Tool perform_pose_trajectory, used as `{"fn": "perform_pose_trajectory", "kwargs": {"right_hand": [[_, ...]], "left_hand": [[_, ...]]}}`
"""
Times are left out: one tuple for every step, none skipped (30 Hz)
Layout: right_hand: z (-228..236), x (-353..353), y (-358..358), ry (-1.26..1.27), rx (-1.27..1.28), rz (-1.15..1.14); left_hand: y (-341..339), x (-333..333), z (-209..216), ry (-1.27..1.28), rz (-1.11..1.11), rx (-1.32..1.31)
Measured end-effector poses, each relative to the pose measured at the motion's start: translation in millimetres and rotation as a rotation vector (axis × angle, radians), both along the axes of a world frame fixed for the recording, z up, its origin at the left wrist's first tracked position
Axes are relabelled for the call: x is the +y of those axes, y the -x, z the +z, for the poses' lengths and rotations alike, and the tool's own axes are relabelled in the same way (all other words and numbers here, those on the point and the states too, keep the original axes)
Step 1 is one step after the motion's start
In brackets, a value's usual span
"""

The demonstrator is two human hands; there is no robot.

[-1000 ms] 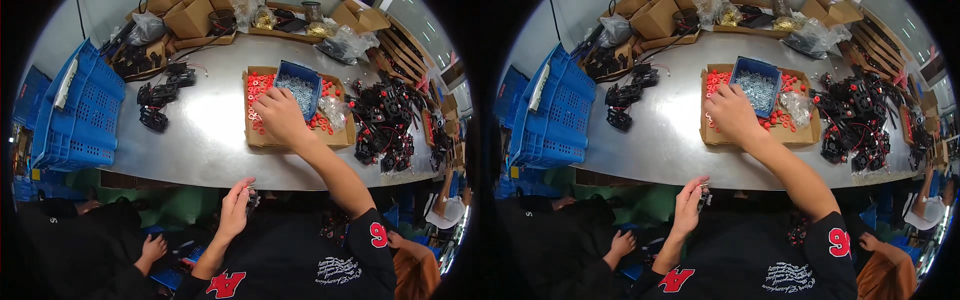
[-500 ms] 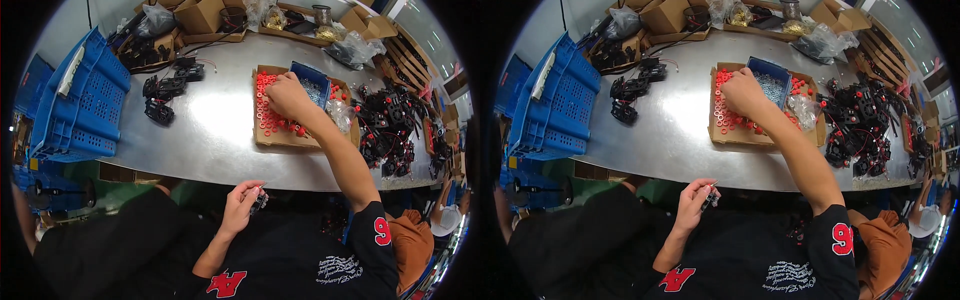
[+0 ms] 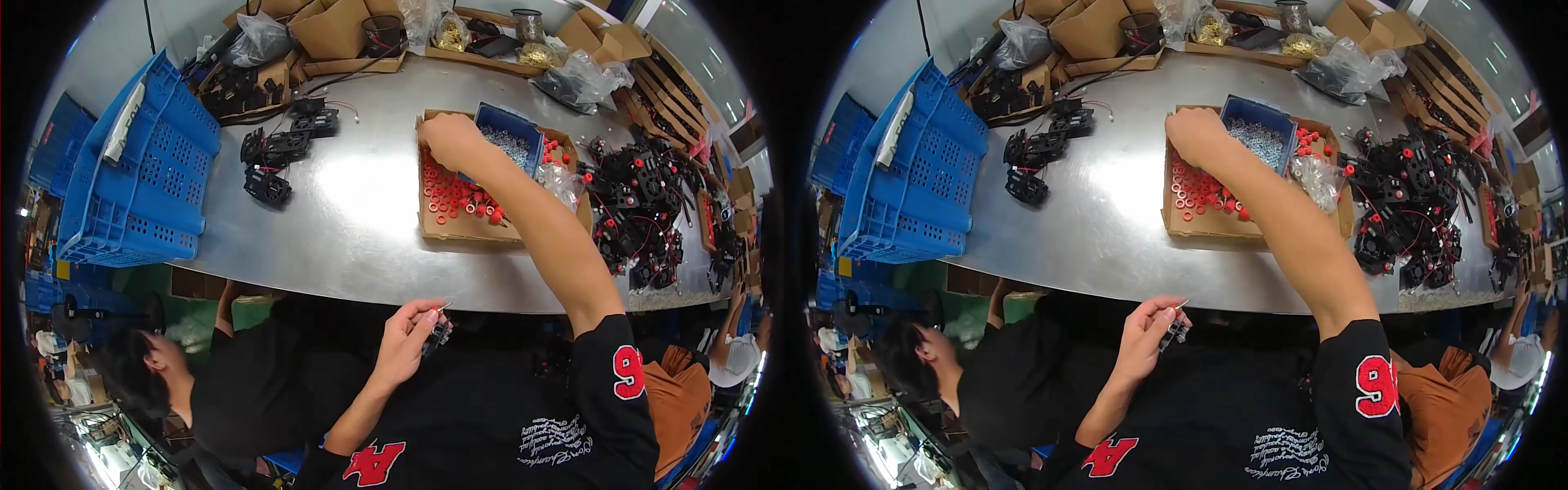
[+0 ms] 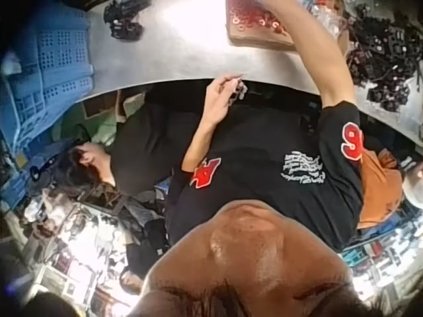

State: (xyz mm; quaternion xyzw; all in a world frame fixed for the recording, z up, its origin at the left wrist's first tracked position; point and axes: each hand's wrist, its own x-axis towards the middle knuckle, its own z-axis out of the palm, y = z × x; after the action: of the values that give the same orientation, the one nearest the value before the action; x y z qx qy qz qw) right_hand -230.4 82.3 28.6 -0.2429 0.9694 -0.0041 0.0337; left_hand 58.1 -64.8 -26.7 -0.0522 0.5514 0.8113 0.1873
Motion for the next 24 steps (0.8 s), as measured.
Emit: {"fn": "perform_pose_trajectory", "kwargs": {"right_hand": [[-1,-2,0,0.019,0.009,-0.015],[-2,-4,1,0.021,0.006,-0.02],[-2,-6,2,-0.027,0.034,-0.013],[-1,-7,3,-0.076,0.063,-0.006],[-3,-4,6,-0.075,0.058,-0.015],[-4,0,10,-0.034,0.041,-0.013],[-7,6,11,0.007,0.024,-0.014],[-4,8,6,0.007,0.013,-0.02],[8,10,-4,0.053,0.052,-0.013],[19,13,-16,0.098,0.091,-0.009],[24,17,-32,0.311,0.058,0.028],[28,19,-54,0.53,0.019,0.076],[32,24,-83,0.704,-0.065,0.134],[28,25,-113,0.884,-0.16,0.195],[25,33,-139,0.961,-0.259,0.212],[26,42,-162,1.036,-0.348,0.213],[19,46,-179,1.057,-0.318,0.208],[12,49,-193,1.078,-0.287,0.206],[7,50,-202,1.14,-0.308,0.152],[4,52,-205,1.146,-0.309,0.142],[2,54,-207,1.187,-0.339,0.157],[0,56,-210,1.228,-0.369,0.173],[0,58,-211,1.232,-0.371,0.168],[0,58,-212,1.23,-0.392,0.149]], "left_hand": [[0,-1,-1,-0.006,0.014,0.004],[1,-1,-1,-0.013,0.025,0.007],[2,-1,1,-0.011,0.019,0.004],[3,-1,5,-0.018,0.034,-0.014],[4,0,6,-0.025,0.048,-0.034],[4,1,6,-0.053,0.069,-0.045],[7,3,7,-0.053,0.056,-0.049],[8,3,7,-0.1,0.091,-0.062],[9,3,8,-0.148,0.13,-0.078],[10,3,10,-0.16,0.134,-0.099],[8,1,11,-0.159,0.142,-0.111],[6,-4,13,-0.169,0.152,-0.118],[6,-5,13,-0.188,0.157,-0.121],[5,-9,12,-0.183,0.182,-0.132],[8,-7,13,-0.176,0.154,-0.114],[11,-3,16,-0.172,0.109,-0.097],[13,0,16,-0.174,0.094,-0.106],[15,2,17,-0.181,0.068,-0.086],[16,4,19,-0.188,0.043,-0.065],[16,5,20,-0.184,0.036,-0.072],[16,5,21,-0.175,0.015,-0.069],[15,6,22,-0.166,-0.005,-0.065],[14,7,21,-0.162,-0.008,-0.07],[13,7,20,-0.188,-0.004,-0.078]]}}
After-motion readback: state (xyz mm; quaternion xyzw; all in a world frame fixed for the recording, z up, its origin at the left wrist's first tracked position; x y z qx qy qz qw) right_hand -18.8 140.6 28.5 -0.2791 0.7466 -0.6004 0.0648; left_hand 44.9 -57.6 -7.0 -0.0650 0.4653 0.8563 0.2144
